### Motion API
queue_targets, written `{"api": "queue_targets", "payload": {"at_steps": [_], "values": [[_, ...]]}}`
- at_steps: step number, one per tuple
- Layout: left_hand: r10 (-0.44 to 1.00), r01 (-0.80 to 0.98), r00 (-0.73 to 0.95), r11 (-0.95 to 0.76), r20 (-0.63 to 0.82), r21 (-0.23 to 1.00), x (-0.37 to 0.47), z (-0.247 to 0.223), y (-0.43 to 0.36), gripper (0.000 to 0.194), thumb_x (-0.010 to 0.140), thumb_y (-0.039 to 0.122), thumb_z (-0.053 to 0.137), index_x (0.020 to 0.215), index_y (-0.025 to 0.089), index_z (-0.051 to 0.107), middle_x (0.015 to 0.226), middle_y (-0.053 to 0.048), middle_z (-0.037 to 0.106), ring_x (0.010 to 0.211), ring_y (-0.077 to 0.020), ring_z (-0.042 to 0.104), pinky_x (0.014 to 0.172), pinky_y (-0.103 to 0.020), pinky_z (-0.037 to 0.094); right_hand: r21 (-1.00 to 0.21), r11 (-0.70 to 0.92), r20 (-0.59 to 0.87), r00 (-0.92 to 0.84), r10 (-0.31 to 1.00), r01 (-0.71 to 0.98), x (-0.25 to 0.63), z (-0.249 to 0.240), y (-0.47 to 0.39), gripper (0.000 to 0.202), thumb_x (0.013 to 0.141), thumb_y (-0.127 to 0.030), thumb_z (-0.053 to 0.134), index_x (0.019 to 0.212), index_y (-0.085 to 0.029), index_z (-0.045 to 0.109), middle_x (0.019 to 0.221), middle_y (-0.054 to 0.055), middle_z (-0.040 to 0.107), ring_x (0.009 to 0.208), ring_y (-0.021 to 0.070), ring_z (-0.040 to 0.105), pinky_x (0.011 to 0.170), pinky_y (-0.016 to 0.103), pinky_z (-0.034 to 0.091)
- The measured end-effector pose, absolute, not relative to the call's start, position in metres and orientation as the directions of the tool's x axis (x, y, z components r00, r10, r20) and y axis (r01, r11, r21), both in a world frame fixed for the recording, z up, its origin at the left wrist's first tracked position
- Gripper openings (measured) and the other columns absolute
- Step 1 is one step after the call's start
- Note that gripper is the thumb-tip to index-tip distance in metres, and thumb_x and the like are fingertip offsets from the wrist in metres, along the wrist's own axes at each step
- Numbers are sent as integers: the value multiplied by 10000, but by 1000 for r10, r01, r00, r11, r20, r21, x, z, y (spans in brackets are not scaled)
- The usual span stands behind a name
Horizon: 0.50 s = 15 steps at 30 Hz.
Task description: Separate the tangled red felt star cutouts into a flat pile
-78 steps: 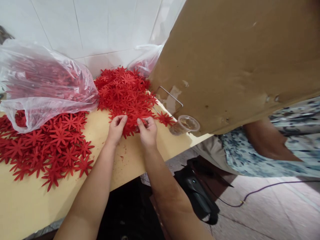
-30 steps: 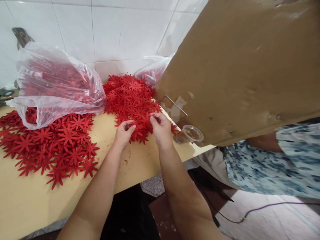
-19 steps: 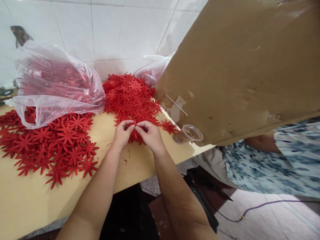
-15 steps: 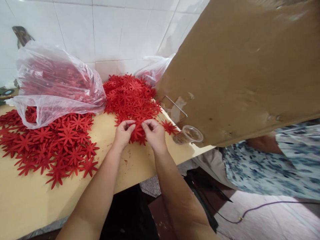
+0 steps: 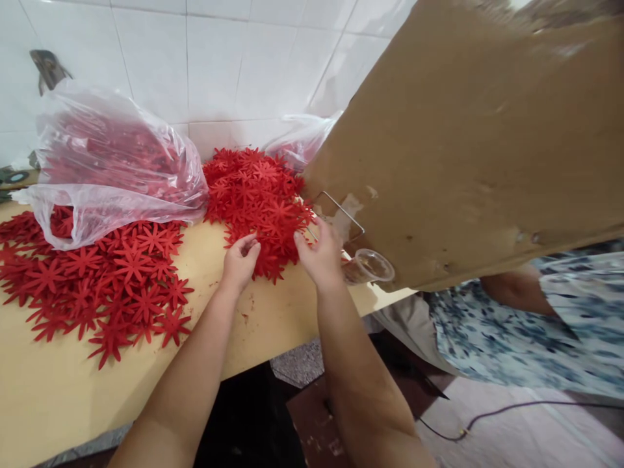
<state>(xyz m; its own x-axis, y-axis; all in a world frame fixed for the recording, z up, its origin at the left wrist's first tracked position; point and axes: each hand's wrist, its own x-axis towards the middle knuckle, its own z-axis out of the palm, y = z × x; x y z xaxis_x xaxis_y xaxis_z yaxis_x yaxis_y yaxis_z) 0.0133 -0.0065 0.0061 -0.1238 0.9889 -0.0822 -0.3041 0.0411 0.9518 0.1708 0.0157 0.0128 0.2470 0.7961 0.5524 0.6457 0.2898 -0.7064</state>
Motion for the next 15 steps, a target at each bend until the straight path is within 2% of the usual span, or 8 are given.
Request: {"api": "queue_targets", "payload": {"at_steps": [2,4,7,10,12,15], "values": [[990,-259,-123,29,-62,966,14,3,-6,222,700,152,598,917,137,639,928,-67,660,816,-117,585,851,-285,429,-634,282,558,173,812,720,168,14,-3,352,702,-312,576,1027,-180,555,1078,133,567,1046,262,492,932,507,345],[992,-207,-123,1,-27,978,13,1,-5,220,699,162,596,912,149,648,991,-74,656,859,-132,587,867,-297,428,-650,297,478,72,875,700,164,15,-24,284,735,-334,553,980,-196,592,995,109,598,933,235,550,841,457,433],[988,-167,-152,-65,40,984,12,1,-4,191,704,149,573,878,151,651,999,-74,650,917,-142,578,888,-294,420,-655,360,358,-146,922,664,154,10,-44,227,762,-324,534,940,-210,617,921,79,604,815,193,572,728,374,482],[983,-161,-179,-71,41,984,9,4,-5,175,717,126,530,856,129,637,946,-79,654,885,-134,584,884,-291,421,-563,414,291,-298,909,715,145,-1,-40,219,751,-262,543,935,-186,635,902,87,608,822,197,556,758,370,467],[981,-170,-195,-61,27,984,8,7,-5,172,722,112,510,847,123,627,926,-78,656,859,-126,587,875,-285,424,-489,389,278,-283,918,781,140,-8,-24,239,735,-238,554,942,-164,646,922,109,610,855,219,540,800,394,449],[978,-172,-206,-69,33,983,6,8,-7,172,723,107,501,844,128,621,914,-68,657,839,-116,587,860,-270,428,-417,281,298,-162,941,864,138,-13,4,334,708,-210,559,1026,-137,631,1014,148,599,947,265,513,874,440,411]]}}
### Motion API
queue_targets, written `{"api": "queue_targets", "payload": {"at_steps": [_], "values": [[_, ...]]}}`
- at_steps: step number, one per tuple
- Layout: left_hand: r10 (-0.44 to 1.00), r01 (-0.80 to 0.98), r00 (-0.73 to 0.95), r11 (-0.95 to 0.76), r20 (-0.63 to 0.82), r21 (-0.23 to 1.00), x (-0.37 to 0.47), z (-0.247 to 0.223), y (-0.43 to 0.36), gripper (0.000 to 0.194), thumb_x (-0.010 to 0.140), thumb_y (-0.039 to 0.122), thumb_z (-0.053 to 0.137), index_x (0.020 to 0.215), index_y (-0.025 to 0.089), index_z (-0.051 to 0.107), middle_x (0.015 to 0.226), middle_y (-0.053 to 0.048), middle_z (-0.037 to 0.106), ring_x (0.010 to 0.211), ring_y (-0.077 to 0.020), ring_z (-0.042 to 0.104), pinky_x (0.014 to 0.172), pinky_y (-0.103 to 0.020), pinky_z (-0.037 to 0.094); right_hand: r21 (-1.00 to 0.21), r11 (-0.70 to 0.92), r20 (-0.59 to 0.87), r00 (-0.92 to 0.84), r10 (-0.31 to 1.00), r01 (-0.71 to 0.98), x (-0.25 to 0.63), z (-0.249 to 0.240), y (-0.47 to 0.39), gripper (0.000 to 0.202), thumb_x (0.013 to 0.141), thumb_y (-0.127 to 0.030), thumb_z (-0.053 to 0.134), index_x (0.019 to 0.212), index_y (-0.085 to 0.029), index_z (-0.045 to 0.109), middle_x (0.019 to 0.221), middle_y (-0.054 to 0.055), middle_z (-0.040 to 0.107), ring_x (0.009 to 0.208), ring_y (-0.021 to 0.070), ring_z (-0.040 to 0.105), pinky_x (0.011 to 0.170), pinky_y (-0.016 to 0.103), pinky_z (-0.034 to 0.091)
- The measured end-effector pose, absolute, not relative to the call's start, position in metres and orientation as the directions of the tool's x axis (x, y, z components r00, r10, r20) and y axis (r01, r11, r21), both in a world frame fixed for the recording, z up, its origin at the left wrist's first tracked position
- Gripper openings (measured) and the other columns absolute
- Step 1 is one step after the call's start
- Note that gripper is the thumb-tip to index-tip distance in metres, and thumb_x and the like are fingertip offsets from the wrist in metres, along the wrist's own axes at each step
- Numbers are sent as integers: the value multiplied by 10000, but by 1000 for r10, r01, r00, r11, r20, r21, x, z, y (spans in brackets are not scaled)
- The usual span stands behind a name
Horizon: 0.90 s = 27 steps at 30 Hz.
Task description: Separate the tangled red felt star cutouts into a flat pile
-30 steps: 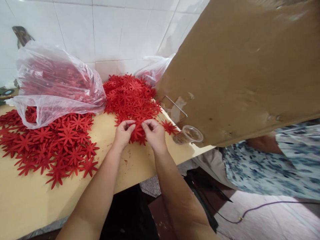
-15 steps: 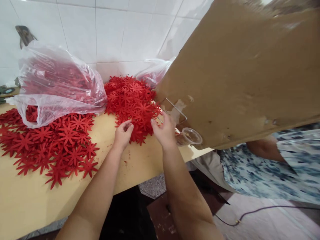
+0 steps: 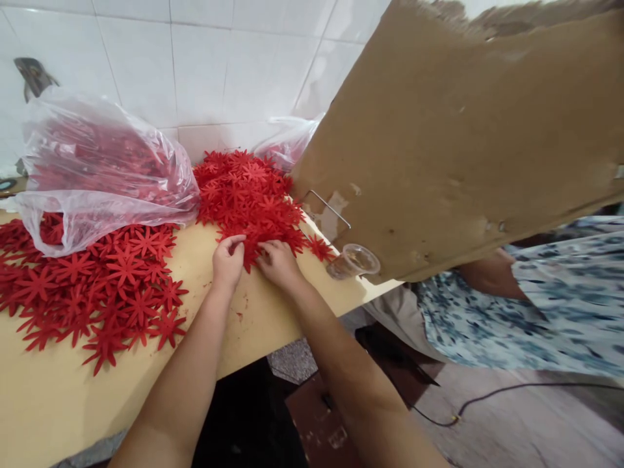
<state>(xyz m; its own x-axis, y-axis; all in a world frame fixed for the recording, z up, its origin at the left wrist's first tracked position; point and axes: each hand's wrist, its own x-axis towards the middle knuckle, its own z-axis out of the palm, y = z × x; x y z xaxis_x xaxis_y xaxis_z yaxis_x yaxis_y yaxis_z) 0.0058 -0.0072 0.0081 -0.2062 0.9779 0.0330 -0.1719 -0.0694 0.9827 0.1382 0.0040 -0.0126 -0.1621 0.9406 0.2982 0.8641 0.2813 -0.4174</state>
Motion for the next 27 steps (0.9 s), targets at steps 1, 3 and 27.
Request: {"api": "queue_targets", "payload": {"at_steps": [1,3,27], "values": [[978,-170,-203,-75,39,983,5,8,-8,172,724,111,502,847,129,621,910,-67,657,831,-115,587,854,-268,431,-411,255,301,-134,944,875,139,-12,11,376,703,-198,552,1066,-121,614,1050,162,589,975,278,505,894,449,399],[981,-158,-187,-83,53,984,6,7,-8,179,727,122,502,861,130,621,907,-68,658,818,-117,589,848,-270,436,-409,229,312,-100,945,883,142,-9,17,434,703,-166,519,1126,-89,580,1117,184,562,1027,293,488,925,446,385],[957,810,34,-196,289,553,-79,38,-137,359,829,276,408,1128,162,571,1305,-104,487,1226,-190,418,1048,-363,314,-124,322,84,-313,946,939,138,-34,-106,665,834,-430,201,1301,2,395,1379,198,365,1300,320,276,1050,464,222]]}}
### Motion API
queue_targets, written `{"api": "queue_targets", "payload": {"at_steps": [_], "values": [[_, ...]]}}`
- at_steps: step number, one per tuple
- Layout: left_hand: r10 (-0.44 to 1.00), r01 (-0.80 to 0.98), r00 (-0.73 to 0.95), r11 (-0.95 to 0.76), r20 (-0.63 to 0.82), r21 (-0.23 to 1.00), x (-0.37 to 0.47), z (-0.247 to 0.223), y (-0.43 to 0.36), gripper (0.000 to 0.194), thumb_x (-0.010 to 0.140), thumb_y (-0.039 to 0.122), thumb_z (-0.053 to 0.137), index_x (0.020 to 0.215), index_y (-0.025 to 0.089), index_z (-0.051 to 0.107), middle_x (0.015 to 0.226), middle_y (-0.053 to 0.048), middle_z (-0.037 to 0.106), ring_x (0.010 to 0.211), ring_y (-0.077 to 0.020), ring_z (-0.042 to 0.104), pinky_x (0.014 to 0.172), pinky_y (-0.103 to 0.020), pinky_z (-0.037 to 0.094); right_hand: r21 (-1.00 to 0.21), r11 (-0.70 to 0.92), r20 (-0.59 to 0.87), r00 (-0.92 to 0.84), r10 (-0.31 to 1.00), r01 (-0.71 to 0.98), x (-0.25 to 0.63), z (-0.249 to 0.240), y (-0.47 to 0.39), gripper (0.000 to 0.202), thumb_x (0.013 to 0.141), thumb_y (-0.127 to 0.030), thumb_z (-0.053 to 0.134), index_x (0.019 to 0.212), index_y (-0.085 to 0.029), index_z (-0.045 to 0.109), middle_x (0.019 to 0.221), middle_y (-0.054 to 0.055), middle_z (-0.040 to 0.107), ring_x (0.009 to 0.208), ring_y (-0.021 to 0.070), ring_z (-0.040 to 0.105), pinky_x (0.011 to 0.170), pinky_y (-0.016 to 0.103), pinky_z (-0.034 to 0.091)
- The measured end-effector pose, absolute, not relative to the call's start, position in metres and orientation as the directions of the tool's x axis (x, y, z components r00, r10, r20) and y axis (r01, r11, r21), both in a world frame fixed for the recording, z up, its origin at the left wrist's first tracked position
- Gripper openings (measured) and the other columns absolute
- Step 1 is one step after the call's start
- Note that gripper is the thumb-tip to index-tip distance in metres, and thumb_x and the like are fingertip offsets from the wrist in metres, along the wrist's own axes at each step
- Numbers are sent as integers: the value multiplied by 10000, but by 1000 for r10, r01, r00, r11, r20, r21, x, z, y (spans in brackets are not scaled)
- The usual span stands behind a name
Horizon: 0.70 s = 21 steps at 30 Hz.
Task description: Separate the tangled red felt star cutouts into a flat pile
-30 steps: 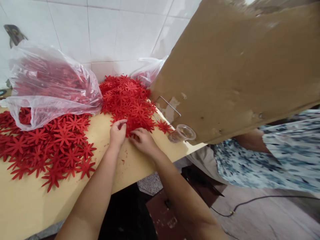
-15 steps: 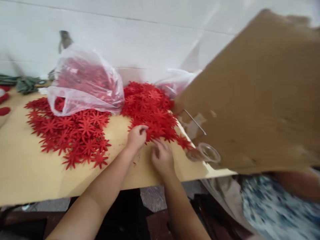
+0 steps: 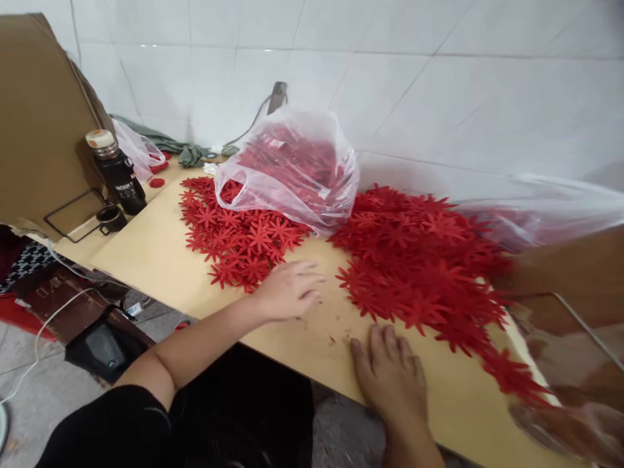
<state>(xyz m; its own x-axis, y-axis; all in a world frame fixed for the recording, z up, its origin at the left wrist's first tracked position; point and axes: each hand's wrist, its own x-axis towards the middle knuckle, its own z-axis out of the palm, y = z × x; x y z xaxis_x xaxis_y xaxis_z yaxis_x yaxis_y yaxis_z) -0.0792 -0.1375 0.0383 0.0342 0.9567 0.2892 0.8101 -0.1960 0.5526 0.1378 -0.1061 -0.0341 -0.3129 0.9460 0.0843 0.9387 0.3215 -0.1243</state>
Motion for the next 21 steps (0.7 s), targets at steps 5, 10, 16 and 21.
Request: {"api": "queue_targets", "payload": {"at_steps": [5,10,16,21], "values": [[959,935,-156,66,237,349,-136,45,-148,430,824,316,417,1220,167,495,1394,-133,364,1289,-239,326,1068,-408,251,-143,323,82,-314,946,936,137,-32,-106,672,829,-448,208,1303,-12,400,1377,186,375,1298,319,282,1049,461,225],[952,948,-291,274,95,161,-159,44,-126,666,764,399,516,1330,103,329,1443,-206,229,1327,-314,236,1070,-438,209,-168,312,92,-300,949,935,137,-31,-106,661,822,-453,228,1293,-33,426,1381,164,381,1290,321,297,1055,448,218],[954,958,-274,260,125,117,-166,39,-110,477,824,364,432,1268,190,434,1343,-139,432,1195,-266,448,985,-432,333,-181,335,132,-314,940,925,139,-35,-105,659,824,-471,230,1293,-54,429,1382,140,386,1290,304,301,1055,450,218],[893,894,-355,238,276,381,-176,52,-103,388,875,340,308,1066,163,596,1130,-81,608,1047,-177,555,926,-299,405,-308,362,221,-304,927,880,145,-41,-101,673,804,-505,263,1216,-34,510,1343,177,429,1282,311,318,1058,479,220]]}}
